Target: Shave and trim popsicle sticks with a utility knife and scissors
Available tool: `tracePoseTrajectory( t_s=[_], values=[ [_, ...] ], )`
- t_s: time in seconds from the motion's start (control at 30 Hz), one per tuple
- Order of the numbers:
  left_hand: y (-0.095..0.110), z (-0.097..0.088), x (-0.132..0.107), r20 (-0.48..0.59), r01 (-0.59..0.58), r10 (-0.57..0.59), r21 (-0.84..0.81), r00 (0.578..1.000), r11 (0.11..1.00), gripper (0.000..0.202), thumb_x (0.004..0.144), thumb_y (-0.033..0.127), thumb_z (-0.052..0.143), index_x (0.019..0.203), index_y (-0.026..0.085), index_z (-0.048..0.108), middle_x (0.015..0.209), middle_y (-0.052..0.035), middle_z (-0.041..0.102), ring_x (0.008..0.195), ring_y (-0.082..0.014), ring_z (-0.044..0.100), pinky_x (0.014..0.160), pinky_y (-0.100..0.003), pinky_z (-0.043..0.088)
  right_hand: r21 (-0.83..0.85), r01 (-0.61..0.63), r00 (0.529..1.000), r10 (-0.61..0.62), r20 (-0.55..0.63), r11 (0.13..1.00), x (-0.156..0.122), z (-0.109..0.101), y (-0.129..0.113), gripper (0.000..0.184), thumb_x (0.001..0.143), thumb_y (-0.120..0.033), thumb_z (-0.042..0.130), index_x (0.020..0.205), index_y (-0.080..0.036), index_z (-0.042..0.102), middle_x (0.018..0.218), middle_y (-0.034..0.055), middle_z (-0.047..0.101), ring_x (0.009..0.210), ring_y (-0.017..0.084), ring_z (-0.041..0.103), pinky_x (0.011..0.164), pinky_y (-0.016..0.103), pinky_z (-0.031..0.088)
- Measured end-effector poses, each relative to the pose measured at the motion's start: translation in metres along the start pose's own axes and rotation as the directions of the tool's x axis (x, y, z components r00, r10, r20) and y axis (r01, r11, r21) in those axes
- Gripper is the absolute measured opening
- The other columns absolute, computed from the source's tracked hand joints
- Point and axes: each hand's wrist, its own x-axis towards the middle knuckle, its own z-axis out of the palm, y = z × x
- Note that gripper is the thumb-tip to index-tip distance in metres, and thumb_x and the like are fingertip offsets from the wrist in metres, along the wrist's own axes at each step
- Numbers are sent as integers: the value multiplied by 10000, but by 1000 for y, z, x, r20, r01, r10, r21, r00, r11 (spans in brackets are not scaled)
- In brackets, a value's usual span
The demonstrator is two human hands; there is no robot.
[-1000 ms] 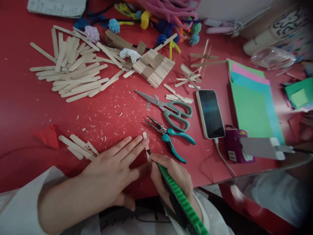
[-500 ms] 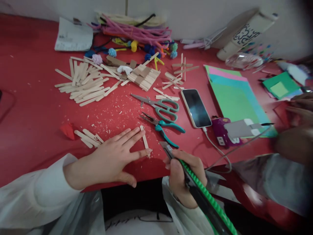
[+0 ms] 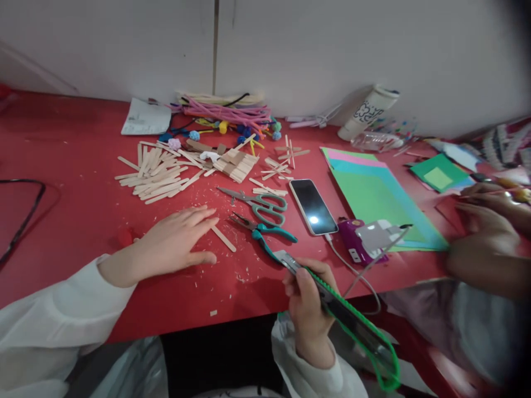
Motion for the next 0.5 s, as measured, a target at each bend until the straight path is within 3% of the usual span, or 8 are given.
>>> tracePoseTrajectory(
  t_s=[0.2, 0.5],
  values=[
    [-9, 13, 3, -167, 39, -56, -103, 984, 994, 414, 947, 454, 453, 1199, 169, 617, 1260, -130, 570, 1173, -268, 545, 972, -415, 455, 17, 33, 997, -31, -68, 999, 25, -5, 3, 106, 862, -288, 601, 856, -184, 622, 522, -59, 556, 400, 91, 484, 403, 206, 401],
    [-2, 13, 3, -227, 33, -76, -190, 971, 981, 326, 965, 364, 430, 1111, 170, 647, 1145, -109, 599, 1056, -233, 591, 925, -392, 485, -201, 73, 995, -85, -52, 977, 28, 1, 8, 142, 834, -300, 615, 838, -160, 640, 523, -58, 571, 407, 97, 499, 432, 232, 403]
  ],
)
